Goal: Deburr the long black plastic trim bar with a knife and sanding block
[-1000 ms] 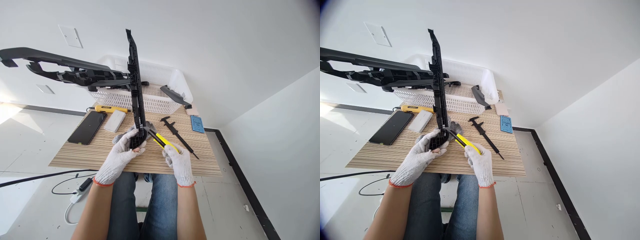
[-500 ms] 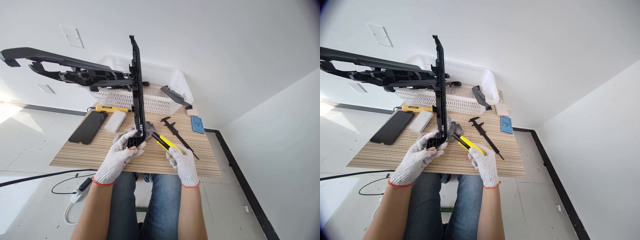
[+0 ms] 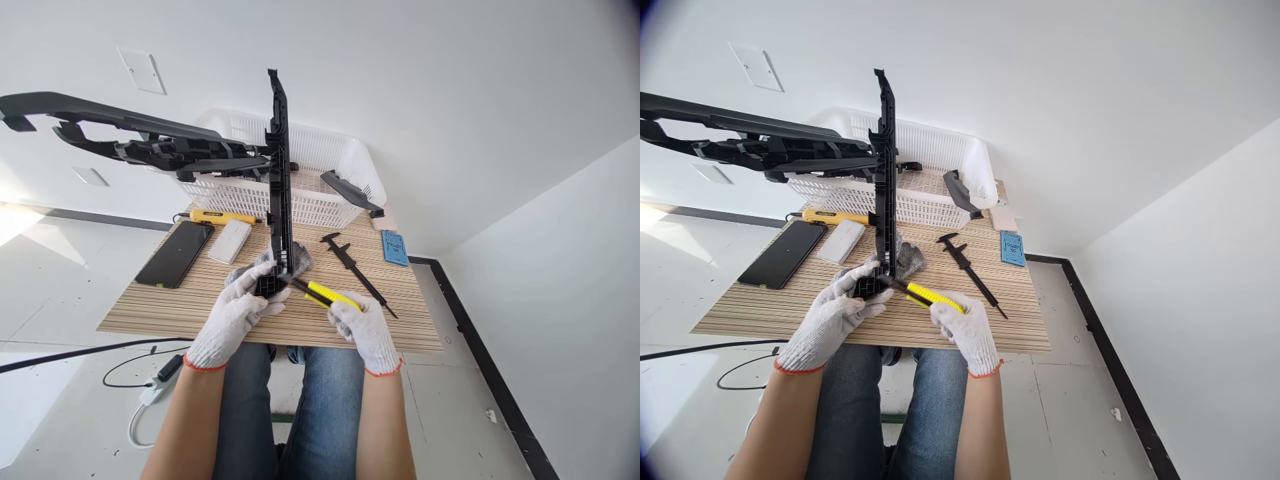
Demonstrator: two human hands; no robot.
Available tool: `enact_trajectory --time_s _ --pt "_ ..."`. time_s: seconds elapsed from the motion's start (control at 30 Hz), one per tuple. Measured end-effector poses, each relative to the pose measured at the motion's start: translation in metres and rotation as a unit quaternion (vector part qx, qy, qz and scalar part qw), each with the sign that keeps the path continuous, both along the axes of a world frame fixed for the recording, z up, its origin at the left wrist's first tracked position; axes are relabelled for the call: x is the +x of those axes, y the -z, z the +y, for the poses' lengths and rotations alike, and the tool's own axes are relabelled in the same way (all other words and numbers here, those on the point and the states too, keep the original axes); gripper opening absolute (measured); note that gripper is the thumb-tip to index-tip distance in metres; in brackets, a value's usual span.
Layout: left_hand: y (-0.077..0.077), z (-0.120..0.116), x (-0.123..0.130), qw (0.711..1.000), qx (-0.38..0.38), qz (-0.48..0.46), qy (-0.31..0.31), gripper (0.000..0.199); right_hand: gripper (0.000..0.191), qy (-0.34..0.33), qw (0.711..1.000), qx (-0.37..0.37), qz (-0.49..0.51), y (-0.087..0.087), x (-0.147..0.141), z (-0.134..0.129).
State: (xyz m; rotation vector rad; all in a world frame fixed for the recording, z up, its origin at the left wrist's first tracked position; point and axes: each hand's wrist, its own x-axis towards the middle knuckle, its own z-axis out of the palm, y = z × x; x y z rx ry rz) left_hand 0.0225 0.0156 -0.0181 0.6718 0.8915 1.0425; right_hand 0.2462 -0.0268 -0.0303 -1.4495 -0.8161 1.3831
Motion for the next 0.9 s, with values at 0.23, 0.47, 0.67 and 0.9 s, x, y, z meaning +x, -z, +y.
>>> enact_trajectory --time_s 0.23,0.47,0.67,0.9 --pt "0.003 -0.001 -0.001 0.999 0.008 -0.018 0.04 0.067 0.048 -0.004 1.0 0.002 -0.004 0.0 0.001 -0.001" --pt "-0.001 -0.001 0.001 1.0 -0.005 -0.009 0.018 0.067 0.045 -0.026 1.0 -0.002 -0.001 -0.003 0.0 -0.002" --pt "-0.005 0.001 0.003 1.0 -0.025 -0.018 0.003 0.063 0.044 -0.023 1.0 -0.005 0.007 -0.004 0.0 -0.002" --pt "-0.009 0.0 0.004 1.0 -0.026 -0.006 0.005 0.067 0.047 0.01 1.0 -0.005 0.008 -0.001 0.0 -0.001"
